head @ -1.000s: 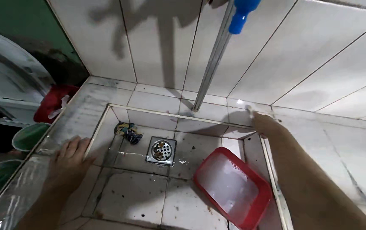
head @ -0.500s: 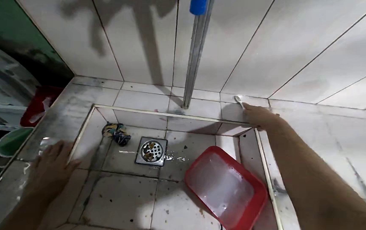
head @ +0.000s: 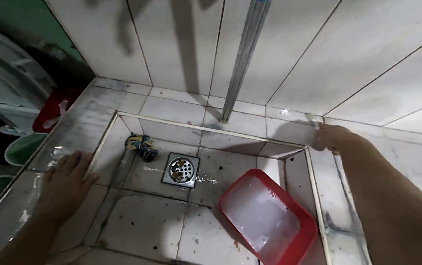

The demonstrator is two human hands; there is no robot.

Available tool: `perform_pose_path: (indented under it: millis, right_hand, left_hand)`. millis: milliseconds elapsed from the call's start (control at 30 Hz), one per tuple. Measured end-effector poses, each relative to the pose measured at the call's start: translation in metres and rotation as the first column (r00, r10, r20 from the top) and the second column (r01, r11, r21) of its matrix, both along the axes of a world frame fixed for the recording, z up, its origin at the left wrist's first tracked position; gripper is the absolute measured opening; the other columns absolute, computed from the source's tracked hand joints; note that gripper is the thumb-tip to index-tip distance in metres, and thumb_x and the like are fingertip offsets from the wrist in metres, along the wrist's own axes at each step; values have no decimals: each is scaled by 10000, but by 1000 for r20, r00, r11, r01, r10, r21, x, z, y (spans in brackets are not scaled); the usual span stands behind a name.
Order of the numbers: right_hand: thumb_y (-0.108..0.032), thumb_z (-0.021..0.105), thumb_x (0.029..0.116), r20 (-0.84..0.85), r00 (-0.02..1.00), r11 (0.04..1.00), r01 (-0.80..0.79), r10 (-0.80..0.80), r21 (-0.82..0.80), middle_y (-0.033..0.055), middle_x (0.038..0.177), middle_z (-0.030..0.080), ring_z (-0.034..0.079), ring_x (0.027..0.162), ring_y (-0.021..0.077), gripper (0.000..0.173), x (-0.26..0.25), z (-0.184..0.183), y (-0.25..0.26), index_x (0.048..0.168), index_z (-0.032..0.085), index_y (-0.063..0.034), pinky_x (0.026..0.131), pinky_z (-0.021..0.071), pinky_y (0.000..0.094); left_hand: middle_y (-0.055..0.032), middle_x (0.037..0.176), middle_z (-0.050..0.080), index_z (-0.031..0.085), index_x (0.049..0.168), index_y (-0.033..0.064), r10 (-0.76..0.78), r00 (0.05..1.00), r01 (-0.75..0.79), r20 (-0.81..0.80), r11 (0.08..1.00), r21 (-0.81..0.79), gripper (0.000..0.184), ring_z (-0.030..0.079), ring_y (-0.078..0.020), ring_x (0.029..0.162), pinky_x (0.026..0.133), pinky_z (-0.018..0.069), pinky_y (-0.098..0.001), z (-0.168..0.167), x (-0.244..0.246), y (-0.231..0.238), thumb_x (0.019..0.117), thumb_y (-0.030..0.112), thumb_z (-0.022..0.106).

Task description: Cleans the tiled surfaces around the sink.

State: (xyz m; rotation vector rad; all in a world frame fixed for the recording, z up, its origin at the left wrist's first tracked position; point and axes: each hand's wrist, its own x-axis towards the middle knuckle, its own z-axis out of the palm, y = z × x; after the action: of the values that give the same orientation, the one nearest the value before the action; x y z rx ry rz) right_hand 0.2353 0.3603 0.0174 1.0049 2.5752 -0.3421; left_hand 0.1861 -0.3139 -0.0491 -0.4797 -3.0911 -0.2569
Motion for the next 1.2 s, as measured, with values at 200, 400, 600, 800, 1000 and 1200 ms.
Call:
perform_pose_path:
  millis: [200, 400, 600, 800, 1000, 1200]
  right_hand:
    - [-97, 557, 1047, 32, 998, 996, -50, 47, 74, 365, 1230, 600, 626, 1068, 512, 424, -13, -14, -11, 1418, 476, 92, 899, 488, 667]
    - [-115, 369, 1120, -7, 970, 970, -243, 243, 2, 371, 1361, 564, 560, 1251, 566, 479, 8, 6, -69, 1584, 319, -10, 1022, 425, 703]
    - [-229, 366, 1134, -38, 985, 985, -171, 171, 10, 312, 1189, 667, 659, 1089, 520, 398, 122, 56, -124, 1478, 483, -67, 908, 500, 691]
    - [-240, 548, 1062, 58, 966, 962, -244, 253, -119, 156, 1261, 694, 661, 1164, 380, 296, 199, 21, -211, 1318, 690, -198, 955, 515, 629]
    - [-209, 523, 1066, 42, 960, 930, -258, 279, -262, 188, 1324, 660, 625, 1226, 405, 314, 186, 7, -233, 1332, 668, -126, 1001, 478, 651]
    - [-232, 437, 1113, -316, 949, 993, -27, -12, -119, 259, 1271, 672, 644, 1157, 487, 383, 185, 39, -107, 1464, 576, -165, 937, 482, 704]
  left_hand:
    - [-275, 1602, 353, 417, 1555, 55, 24, 1000, -24, 11, 1000, -12, 556, 298, -500, 1493, 1145, 248, -729, 3, -4, 5, 1058, 264, 552]
    - [-275, 1599, 363, 435, 1545, 55, -24, 998, 28, -56, 998, 60, 560, 311, -514, 1483, 1136, 243, -742, -5, -5, -2, 1057, 319, 511]
    - [-260, 1624, 329, 407, 1567, 80, -1, 1000, 1, -11, 1000, 17, 568, 292, -498, 1498, 1151, 236, -731, 0, -3, 1, 1058, 280, 563]
    - [-237, 1648, 300, 377, 1592, 116, 23, 999, -23, 33, 999, 23, 612, 237, -472, 1531, 1193, 175, -713, 4, -6, 4, 1052, 320, 579]
    - [-287, 1603, 341, 194, 1639, 68, 8, 898, -211, 439, 884, 417, 685, 388, -458, 1453, 1160, 334, -623, 59, 17, 21, 1075, 232, 546]
    - [-305, 1632, 274, 328, 1566, -60, -302, 877, 81, 374, 859, 505, 651, 257, -424, 1538, 1248, 252, -526, 71, 189, 92, 1032, 218, 577]
